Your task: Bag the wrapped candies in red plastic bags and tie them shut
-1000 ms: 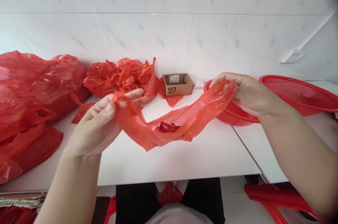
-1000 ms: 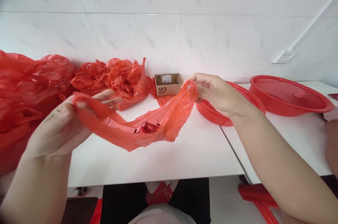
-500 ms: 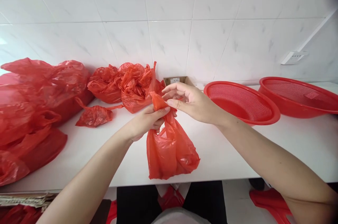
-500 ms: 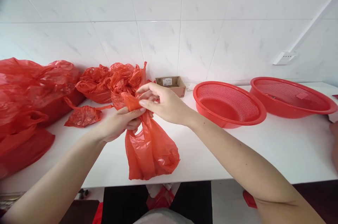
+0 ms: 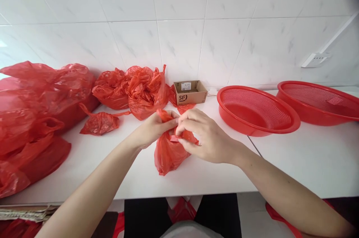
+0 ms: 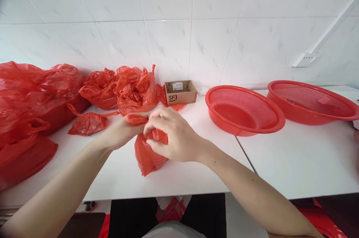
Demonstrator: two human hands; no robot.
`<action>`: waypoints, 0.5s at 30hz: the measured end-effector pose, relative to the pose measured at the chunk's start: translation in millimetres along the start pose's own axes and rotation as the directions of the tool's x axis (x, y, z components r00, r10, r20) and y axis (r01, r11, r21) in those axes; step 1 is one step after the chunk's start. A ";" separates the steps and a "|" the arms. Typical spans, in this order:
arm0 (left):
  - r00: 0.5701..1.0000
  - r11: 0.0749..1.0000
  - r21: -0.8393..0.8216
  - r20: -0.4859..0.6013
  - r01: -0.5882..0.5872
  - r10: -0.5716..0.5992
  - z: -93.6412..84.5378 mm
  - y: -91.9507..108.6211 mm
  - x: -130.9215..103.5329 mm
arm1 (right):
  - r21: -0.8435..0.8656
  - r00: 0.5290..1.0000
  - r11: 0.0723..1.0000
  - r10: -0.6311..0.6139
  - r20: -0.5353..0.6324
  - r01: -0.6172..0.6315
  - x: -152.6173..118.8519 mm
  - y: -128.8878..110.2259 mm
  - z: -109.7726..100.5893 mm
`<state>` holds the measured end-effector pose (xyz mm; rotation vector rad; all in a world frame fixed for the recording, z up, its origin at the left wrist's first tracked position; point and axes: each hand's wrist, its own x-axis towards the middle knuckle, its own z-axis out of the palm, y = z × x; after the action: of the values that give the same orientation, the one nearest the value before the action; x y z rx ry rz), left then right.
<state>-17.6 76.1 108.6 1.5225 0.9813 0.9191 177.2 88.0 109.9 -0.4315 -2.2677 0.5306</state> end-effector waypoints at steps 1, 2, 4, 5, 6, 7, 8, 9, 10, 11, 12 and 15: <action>1.000 0.996 0.090 0.020 -0.011 0.009 -0.8 1.7 -1.7 | 0.050 1.000 0.999 -0.002 -0.014 0.003 0.3 4.4 1.6; 0.999 0.983 0.181 0.044 -0.018 0.010 -1.0 3.5 -3.3 | 0.131 0.999 0.991 0.033 -0.034 -0.028 1.0 10.6 3.8; 0.997 0.935 0.352 0.078 -0.035 0.008 0.7 6.1 -5.7 | 0.316 0.984 0.935 0.178 -0.032 -0.159 3.0 25.7 10.4; 0.997 0.901 0.432 0.081 -0.046 0.012 2.2 6.1 -6.1 | 0.388 0.967 0.891 0.255 0.001 -0.236 3.8 33.2 14.7; 0.998 0.859 0.510 0.065 -0.056 0.027 4.0 4.9 -5.9 | 0.441 0.946 0.843 0.322 0.047 -0.309 4.0 40.0 19.4; 0.998 0.810 0.583 0.027 -0.065 0.060 5.7 2.4 -5.4 | 0.479 0.924 0.796 0.370 0.097 -0.369 3.8 45.7 24.2; 0.993 0.756 0.651 -0.027 -0.070 0.114 7.2 -1.5 -4.5 | 0.504 0.905 0.759 0.403 0.134 -0.412 3.2 50.3 28.5; 0.977 0.700 0.710 -0.088 -0.076 0.195 8.4 -6.4 -3.5 | 0.523 0.894 0.734 0.424 0.146 -0.434 2.2 53.8 32.0; 0.947 0.644 0.760 -0.139 -0.085 0.289 9.3 -12.0 -2.6 | 0.544 0.889 0.715 0.435 0.146 -0.439 1.0 56.6 34.4; 0.907 0.592 0.800 -0.173 -0.098 0.384 10.1 -17.7 -1.9 | 0.565 0.889 0.700 0.433 0.149 -0.436 -0.3 58.9 35.6; 0.865 0.547 0.830 -0.192 -0.109 0.463 10.9 -23.1 -1.5 | 0.583 0.892 0.689 0.422 0.160 -0.430 -1.6 60.8 35.8; 0.807 0.497 0.857 -0.197 -0.134 0.557 13.6 -34.8 -2.0 | 0.610 0.890 0.651 0.378 0.255 -0.452 -5.6 64.7 32.7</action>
<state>-9.9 73.1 72.2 2.4529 1.6229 1.2456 166.0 133.0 53.9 -0.5643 -1.8862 1.5688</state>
